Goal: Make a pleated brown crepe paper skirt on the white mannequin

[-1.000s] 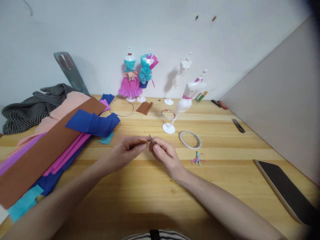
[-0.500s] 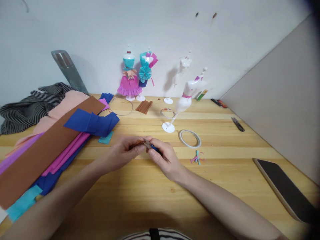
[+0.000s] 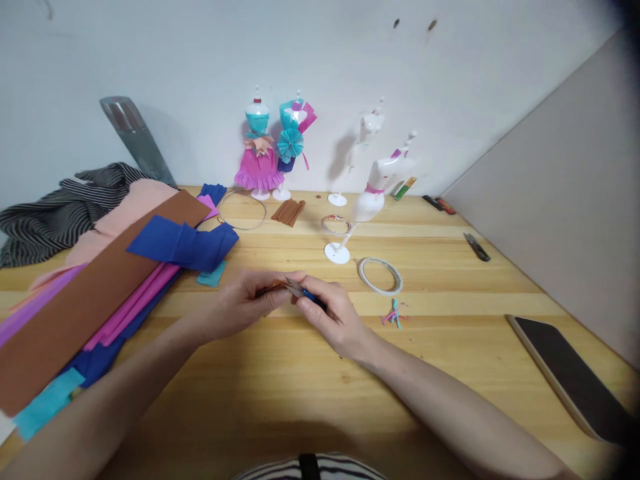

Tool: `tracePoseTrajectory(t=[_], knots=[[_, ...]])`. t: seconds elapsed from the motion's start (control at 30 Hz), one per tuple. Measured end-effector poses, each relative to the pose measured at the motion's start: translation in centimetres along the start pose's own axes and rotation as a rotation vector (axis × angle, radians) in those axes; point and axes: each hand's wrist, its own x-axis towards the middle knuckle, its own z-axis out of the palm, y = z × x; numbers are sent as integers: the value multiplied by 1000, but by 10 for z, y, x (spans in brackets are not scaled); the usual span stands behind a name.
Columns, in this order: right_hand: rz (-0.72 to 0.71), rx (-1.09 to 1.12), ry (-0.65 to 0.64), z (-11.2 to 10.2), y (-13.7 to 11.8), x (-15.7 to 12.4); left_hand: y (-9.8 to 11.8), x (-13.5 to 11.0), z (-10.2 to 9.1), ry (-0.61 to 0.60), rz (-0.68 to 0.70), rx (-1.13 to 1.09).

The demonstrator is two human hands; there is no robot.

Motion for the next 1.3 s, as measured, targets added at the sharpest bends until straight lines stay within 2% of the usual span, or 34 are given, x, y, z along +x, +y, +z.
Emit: tracePoseTrajectory(t=[1.3], knots=[[16, -21, -54, -2, 0, 1, -5, -1, 3, 43, 30, 58]])
